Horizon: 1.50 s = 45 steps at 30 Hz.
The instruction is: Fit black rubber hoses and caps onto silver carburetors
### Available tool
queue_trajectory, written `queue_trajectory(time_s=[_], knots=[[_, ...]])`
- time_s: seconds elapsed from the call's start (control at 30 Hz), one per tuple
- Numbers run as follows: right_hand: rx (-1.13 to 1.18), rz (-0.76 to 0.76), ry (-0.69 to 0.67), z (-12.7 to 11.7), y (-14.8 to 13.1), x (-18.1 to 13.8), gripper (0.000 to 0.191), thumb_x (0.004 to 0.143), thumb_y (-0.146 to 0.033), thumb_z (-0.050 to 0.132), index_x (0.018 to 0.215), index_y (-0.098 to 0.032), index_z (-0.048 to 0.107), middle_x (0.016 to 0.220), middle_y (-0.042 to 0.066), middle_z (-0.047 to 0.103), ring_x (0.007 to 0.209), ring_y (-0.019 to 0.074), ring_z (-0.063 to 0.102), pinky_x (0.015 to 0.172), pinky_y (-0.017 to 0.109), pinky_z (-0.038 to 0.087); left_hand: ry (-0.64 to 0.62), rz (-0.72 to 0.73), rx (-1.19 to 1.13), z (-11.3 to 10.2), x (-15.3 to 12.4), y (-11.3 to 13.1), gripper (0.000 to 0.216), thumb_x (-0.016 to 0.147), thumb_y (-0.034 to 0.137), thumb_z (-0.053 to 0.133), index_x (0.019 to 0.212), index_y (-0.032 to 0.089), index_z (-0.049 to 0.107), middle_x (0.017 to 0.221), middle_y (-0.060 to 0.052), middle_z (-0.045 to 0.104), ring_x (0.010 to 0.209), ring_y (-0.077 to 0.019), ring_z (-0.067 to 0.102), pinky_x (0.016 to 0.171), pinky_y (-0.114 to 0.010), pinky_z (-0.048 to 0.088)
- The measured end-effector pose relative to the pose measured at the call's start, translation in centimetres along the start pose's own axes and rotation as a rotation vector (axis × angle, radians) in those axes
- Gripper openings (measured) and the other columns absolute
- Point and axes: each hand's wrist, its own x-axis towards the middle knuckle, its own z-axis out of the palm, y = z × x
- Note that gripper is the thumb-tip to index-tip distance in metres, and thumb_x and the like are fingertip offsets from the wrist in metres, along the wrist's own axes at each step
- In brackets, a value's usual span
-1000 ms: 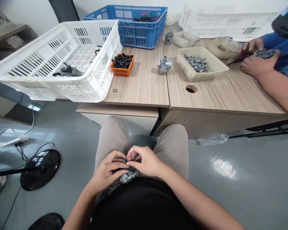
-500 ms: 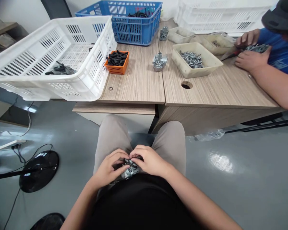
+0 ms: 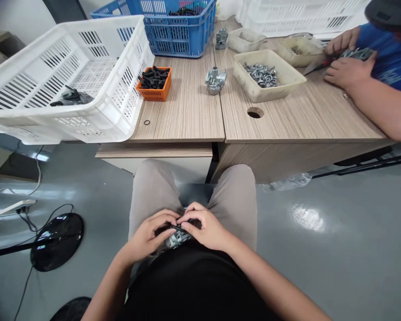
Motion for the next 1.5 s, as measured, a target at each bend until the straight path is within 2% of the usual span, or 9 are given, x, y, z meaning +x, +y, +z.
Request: queue_trajectory(time_s=[0.23, 0.37, 0.53, 0.67, 0.8, 0.97, 1.13, 1.23, 1.5], knots=[[0.22, 0.088, 0.123, 0.8, 1.7, -1.4, 0.034, 0.085, -0.038, 0.088, 0.115, -0.023, 0.082, 0.108, 0.008, 0.074, 0.102, 0.0222, 0.072, 0.095, 0.034, 0.058, -0.104, -0.007, -0.078, -1.2, -0.1, -0.2, 0.016, 0.105, 0.028, 0.059, 0.117, 0.023, 0.069, 0.131, -0.01, 0.068, 0.121, -0.0196, 0.066, 0.108, -0.035, 0.054], [0.458, 0.193, 0.092, 1.2, 3.0, -1.7, 0.04, 0.076, -0.04, 0.095, 0.108, -0.02, 0.081, 0.111, 0.009, 0.079, 0.106, 0.025, 0.076, 0.098, 0.037, 0.059, -0.107, 0.004, -0.115, -1.6, -0.4, -0.3, 0.016, 0.104, 0.027, 0.062, 0.117, 0.022, 0.07, 0.132, -0.01, 0.068, 0.12, -0.019, 0.067, 0.105, -0.033, 0.055], [0.555, 0.142, 0.074, 1.3, 3.7, -1.6, 0.03, 0.083, -0.04, 0.09, 0.101, -0.018, 0.079, 0.115, 0.011, 0.079, 0.115, 0.0269, 0.075, 0.101, 0.039, 0.058, -0.05, 0.012, -0.119, -1.4, -0.7, -0.4, 0.016, 0.103, 0.027, 0.062, 0.115, 0.02, 0.071, 0.13, -0.013, 0.068, 0.115, -0.0199, 0.069, 0.097, -0.033, 0.059], [0.542, 0.146, 0.136, 1.6, 3.6, -1.8, 0.027, 0.086, -0.038, 0.088, 0.084, -0.017, 0.07, 0.108, 0.01, 0.08, 0.115, 0.0266, 0.075, 0.097, 0.036, 0.059, 0.024, 0.087, 0.027, -0.7, -0.9, -0.7, 0.015, 0.102, 0.022, 0.063, 0.115, 0.022, 0.069, 0.134, -0.011, 0.068, 0.124, -0.0213, 0.066, 0.107, -0.037, 0.057], [0.414, 0.155, 0.137, 2.0, 3.4, -2.2, 0.029, 0.083, -0.039, 0.09, 0.085, -0.016, 0.071, 0.108, 0.01, 0.08, 0.103, 0.0237, 0.076, 0.089, 0.032, 0.06, 0.045, 0.203, 0.255, -0.7, -1.3, -0.7, 0.022, 0.1, 0.014, 0.063, 0.12, 0.024, 0.065, 0.132, -0.007, 0.071, 0.137, -0.0231, 0.057, 0.117, -0.043, 0.05], [0.277, 0.022, 0.078, 2.3, 3.1, -2.3, 0.027, 0.089, -0.038, 0.086, 0.104, -0.018, 0.076, 0.113, 0.008, 0.08, 0.08, 0.0152, 0.074, 0.076, 0.026, 0.06, -0.062, 0.264, 0.393, -2.4, -1.8, 0.4, 0.02, 0.099, 0.013, 0.063, 0.117, 0.022, 0.064, 0.126, -0.007, 0.072, 0.127, -0.0235, 0.06, 0.11, -0.041, 0.052], [0.05, -0.253, 0.08, 2.6, 2.6, -1.8, 0.01, 0.099, -0.028, 0.075, 0.109, -0.023, 0.076, 0.102, 0.004, 0.079, 0.092, 0.0165, 0.076, 0.083, 0.026, 0.059, -0.171, 0.185, 0.365, -4.3, -1.6, 1.7, 0.008, 0.101, 0.024, 0.066, 0.109, 0.023, 0.068, 0.107, -0.005, 0.074, 0.106, -0.0202, 0.065, 0.092, -0.034, 0.056], [0.026, -0.369, 0.042, 2.8, 2.1, -1.7, 0.022, 0.095, -0.031, 0.081, 0.115, -0.023, 0.074, 0.116, 0.007, 0.076, 0.106, 0.0194, 0.075, 0.093, 0.029, 0.061, -0.18, 0.146, 0.291, -4.8, -1.6, 1.7, 0.018, 0.099, 0.026, 0.07, 0.117, 0.025, 0.07, 0.104, -0.004, 0.074, 0.101, -0.0182, 0.066, 0.087, -0.031, 0.056], [-0.226, -0.479, 0.021, 3.3, 2.0, -1.2, 0.023, 0.102, -0.015, 0.064, 0.116, -0.028, 0.077, 0.129, 0.005, 0.072, 0.109, 0.0169, 0.073, 0.09, 0.028, 0.06, -0.12, 0.088, 0.126, -4.9, -2.0, 0.2, 0.017, 0.095, 0.031, 0.076, 0.111, 0.026, 0.078, 0.092, -0.003, 0.074, 0.091, -0.0163, 0.068, 0.084, -0.03, 0.057]])
